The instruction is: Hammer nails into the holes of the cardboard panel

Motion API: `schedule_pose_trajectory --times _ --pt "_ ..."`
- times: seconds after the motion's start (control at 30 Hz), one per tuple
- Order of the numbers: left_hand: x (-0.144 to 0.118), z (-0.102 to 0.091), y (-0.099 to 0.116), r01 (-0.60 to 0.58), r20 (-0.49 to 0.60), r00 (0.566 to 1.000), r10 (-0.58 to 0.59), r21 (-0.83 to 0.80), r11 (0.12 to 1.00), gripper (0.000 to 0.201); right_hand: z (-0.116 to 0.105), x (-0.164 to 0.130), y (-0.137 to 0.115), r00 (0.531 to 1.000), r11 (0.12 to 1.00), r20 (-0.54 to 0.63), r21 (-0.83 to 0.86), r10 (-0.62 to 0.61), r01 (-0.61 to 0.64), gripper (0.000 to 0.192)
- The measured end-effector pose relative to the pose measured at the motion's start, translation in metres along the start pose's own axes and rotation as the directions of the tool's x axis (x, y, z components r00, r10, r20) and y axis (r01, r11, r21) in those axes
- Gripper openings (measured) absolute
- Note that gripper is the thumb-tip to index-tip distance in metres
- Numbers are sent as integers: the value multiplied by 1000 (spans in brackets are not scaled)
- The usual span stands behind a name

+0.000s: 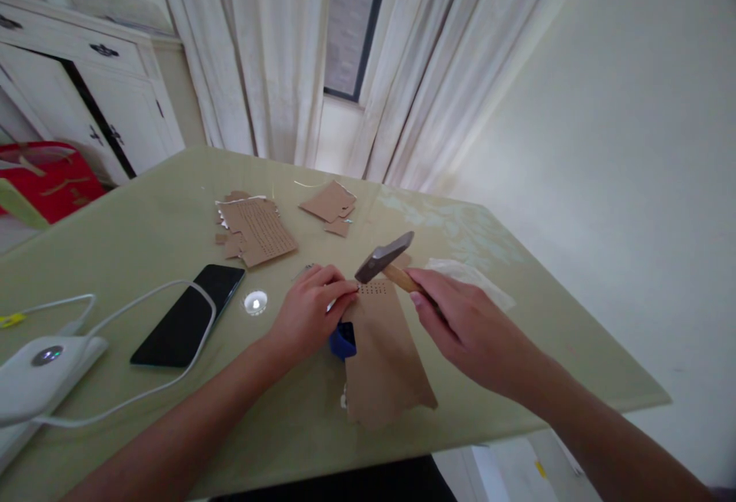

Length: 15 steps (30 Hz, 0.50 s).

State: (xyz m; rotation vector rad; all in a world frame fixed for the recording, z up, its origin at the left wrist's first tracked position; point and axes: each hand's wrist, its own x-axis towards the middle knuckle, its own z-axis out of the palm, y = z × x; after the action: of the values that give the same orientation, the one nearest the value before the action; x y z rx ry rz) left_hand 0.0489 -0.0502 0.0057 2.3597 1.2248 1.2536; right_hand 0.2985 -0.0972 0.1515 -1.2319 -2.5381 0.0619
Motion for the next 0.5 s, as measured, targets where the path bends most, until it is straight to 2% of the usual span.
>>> schedule_pose_trajectory --times 0.1,0.3,0.5 --pt "1 -2 1 14 13 1000 -14 -1 1000 15 9 -1 4 998 1000 66 -10 12 -11 33" --pt "-1 1 -1 29 5 1000 -29 -26 999 14 8 -1 6 991 993 -86 68 97 -92 32" --pt "0 -3 -2 57 29 998 -56 -63 996 14 19 -1 9 997 997 49 47 60 -62 34"
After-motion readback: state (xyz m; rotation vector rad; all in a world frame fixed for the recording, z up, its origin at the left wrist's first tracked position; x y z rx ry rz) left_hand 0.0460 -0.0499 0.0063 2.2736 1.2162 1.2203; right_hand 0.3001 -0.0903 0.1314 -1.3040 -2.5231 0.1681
